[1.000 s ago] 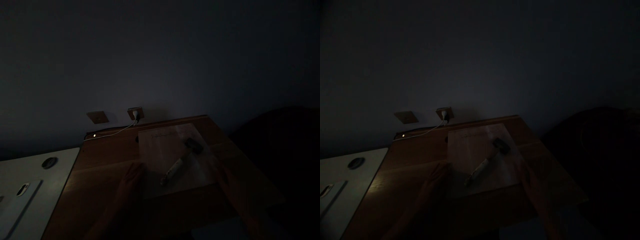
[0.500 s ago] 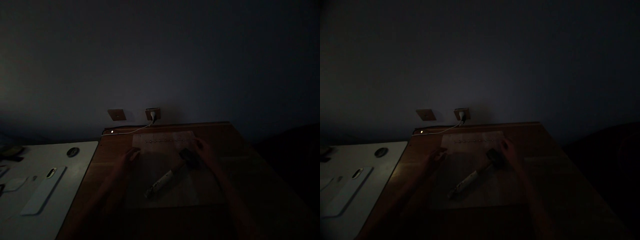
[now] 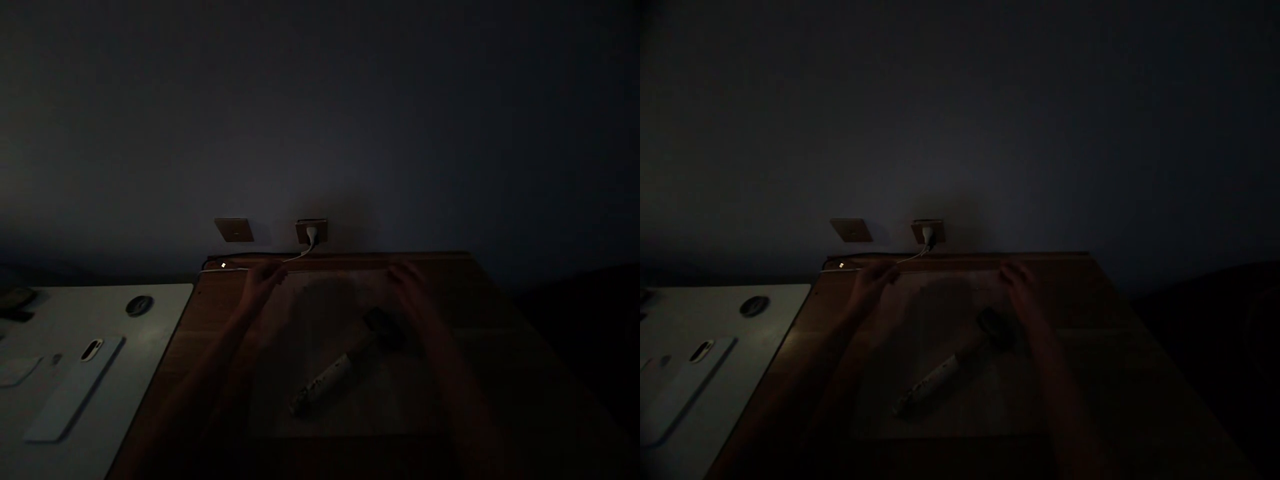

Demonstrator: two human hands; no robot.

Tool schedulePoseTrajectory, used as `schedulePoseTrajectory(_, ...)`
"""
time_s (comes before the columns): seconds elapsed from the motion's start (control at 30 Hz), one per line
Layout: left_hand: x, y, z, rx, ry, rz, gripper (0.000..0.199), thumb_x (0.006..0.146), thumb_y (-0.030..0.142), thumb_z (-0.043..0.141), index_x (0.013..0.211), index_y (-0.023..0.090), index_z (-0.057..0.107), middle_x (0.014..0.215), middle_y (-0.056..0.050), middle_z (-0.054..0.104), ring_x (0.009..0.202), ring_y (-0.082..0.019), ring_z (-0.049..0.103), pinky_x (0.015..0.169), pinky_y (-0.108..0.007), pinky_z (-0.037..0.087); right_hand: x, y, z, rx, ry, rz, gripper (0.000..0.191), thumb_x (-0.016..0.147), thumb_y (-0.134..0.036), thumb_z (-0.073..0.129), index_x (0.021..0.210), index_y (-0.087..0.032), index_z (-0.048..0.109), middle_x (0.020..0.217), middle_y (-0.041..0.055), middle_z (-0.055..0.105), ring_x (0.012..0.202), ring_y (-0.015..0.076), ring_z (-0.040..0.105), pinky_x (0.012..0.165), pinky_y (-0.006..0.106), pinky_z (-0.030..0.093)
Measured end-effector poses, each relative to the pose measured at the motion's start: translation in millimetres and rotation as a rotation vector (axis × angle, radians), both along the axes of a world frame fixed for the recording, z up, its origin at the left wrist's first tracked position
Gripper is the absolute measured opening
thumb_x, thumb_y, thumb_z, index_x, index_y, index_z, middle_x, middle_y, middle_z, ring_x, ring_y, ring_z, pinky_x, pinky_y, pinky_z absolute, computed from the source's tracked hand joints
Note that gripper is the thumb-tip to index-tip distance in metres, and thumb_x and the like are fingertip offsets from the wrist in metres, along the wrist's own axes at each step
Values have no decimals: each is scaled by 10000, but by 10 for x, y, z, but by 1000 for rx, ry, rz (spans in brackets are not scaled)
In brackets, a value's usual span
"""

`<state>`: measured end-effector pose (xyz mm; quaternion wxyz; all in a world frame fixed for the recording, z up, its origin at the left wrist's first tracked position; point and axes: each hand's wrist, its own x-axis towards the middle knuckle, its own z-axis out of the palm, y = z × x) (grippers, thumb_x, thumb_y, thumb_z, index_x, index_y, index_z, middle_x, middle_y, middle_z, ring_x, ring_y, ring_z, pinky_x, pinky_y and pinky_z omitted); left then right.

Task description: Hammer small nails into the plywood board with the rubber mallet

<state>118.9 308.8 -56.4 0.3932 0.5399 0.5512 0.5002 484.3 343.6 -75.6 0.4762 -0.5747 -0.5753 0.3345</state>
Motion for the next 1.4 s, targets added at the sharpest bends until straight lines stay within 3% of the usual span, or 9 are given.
schedulePoseTrajectory(0.1,54,-22,-31,-156,-257,-11,310,757,472,618,796,169,670,734,-48,648,670,-156,600,660,-273,494,25,77,25,-55,25,26,406,845,-655,503,788,-263,590,732,38,654,676,202,628,658,347,550)
schedulePoseTrajectory(0.27,179,-84,-157,-213,-119,-81,187,706,348,647,762,177,695,653,-8,605,604,-150,536,578,-253,413,-109,73,-2,-171,-191,217,312,805,-542,635,743,-236,630,643,6,633,584,175,577,559,281,456)
schedulePoseTrajectory(0.43,269,-54,-179,-25,641,-260,186,847,209,575,964,192,718,834,-61,686,736,-199,618,707,-293,441,-295,65,-25,-164,-499,401,115,775,-201,692,683,-219,625,727,47,686,741,209,627,727,296,444)
schedulePoseTrajectory(0.53,316,-23,-137,18,814,-320,193,919,210,500,897,197,691,909,-104,680,794,-224,635,738,-314,449,-323,64,-7,-118,-590,452,121,825,-153,639,722,-215,634,868,90,722,874,229,644,829,310,441)
schedulePoseTrajectory(0.7,374,52,-1,-36,562,-330,9,793,216,634,785,215,630,837,-57,631,804,-214,596,755,-305,436,-263,28,20,-75,-577,457,74,863,-218,608,804,-212,651,857,77,728,848,225,652,826,329,475)
schedulePoseTrajectory(0.8,425,105,14,-138,262,-272,146,805,282,579,682,212,543,694,-16,554,716,-184,568,672,-276,443,-238,44,37,-75,-494,402,162,909,-342,546,899,-215,645,853,56,729,796,204,663,750,311,504)
schedulePoseTrajectory(1.0,489,107,-115,-263,49,-226,375,909,509,340,667,235,423,627,-10,514,543,-142,535,506,-244,442,-335,131,84,-146,-424,358,488,983,-390,194,873,-189,625,756,73,706,593,183,635,506,283,463)
schedulePoseTrajectory(1.2,473,98,-140,-248,233,-222,243,826,390,601,666,217,544,577,21,525,532,-141,503,514,-234,361,-542,151,93,-167,-619,449,190,864,-340,607,732,-211,652,767,74,731,757,227,689,689,302,484)
schedulePoseTrajectory(1.4,537,59,-106,-172,479,-284,93,774,157,677,827,231,701,658,-21,648,662,-203,609,655,-279,375,-677,66,155,-111,-682,502,51,868,-228,625,849,-212,669,899,124,741,908,264,685,815,334,452)
